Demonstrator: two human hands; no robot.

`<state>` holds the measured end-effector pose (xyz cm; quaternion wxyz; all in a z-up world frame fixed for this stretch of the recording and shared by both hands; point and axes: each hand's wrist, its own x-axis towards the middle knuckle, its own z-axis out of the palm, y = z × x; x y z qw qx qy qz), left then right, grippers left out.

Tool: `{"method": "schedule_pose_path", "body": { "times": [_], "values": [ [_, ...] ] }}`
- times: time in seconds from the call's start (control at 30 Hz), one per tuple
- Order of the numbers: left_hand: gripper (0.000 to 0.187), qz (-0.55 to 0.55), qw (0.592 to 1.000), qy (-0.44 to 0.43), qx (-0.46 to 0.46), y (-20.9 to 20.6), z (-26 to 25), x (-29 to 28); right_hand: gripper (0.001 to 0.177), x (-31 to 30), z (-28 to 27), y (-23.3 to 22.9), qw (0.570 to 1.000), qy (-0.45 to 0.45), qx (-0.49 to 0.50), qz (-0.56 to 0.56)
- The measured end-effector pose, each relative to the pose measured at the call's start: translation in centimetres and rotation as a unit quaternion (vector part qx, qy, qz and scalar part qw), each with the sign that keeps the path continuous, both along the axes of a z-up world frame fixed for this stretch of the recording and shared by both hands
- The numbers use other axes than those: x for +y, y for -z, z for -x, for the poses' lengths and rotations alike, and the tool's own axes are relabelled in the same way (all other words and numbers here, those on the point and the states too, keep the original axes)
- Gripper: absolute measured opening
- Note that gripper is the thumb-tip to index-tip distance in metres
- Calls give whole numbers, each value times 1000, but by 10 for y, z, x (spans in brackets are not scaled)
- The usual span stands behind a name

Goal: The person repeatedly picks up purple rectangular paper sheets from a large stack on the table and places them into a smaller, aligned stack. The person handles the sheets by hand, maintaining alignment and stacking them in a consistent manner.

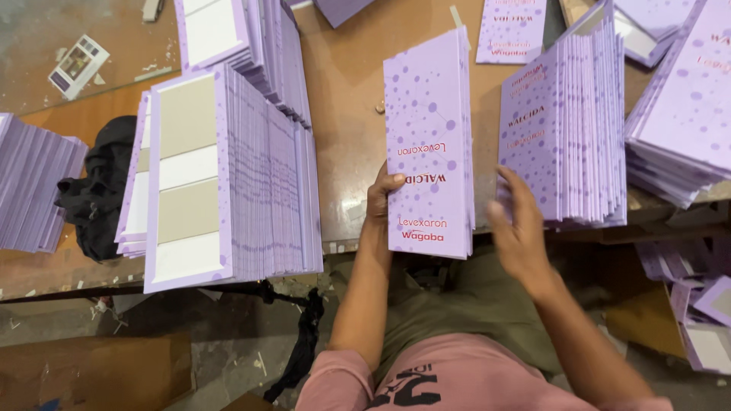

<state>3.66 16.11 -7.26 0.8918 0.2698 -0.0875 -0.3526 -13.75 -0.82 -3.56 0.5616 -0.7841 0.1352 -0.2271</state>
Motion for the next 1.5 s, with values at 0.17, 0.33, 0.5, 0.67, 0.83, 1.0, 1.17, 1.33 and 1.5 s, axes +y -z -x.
{"method": "schedule_pose_path", "body": {
  "times": [0.17,0.33,0.5,0.67,0.83,1.0,1.17,1.33,1.5],
  "values": [
    [84,91,994,55,33,21,8,11,47,-7,-42,26,956,-95,47,273],
    [82,153,978,89,106,39,5,19,54,6,-66,17,932,-163,86,-312],
    [87,61,997,36,15,41,-7,18,81,10,-82,-19,877,-182,65,-440],
    [86,-133,987,48,-75,22,-17,9,90,15,-97,-55,979,-107,95,-147],
    [87,-341,897,9,-283,20,-30,-2,82,12,-109,-78,964,-54,220,143],
    [88,-486,793,-84,-357,30,-30,-14,75,35,-131,-71,942,-56,269,192],
    [89,-378,896,-53,-226,24,-43,0,80,57,-141,-67,945,-101,232,207],
    [90,-351,907,-32,-230,21,-67,2,83,63,-141,-70,947,-156,233,155],
    [82,-334,905,-88,-249,35,-56,-18,115,35,-133,-49,951,-190,209,125]
  ]
}}
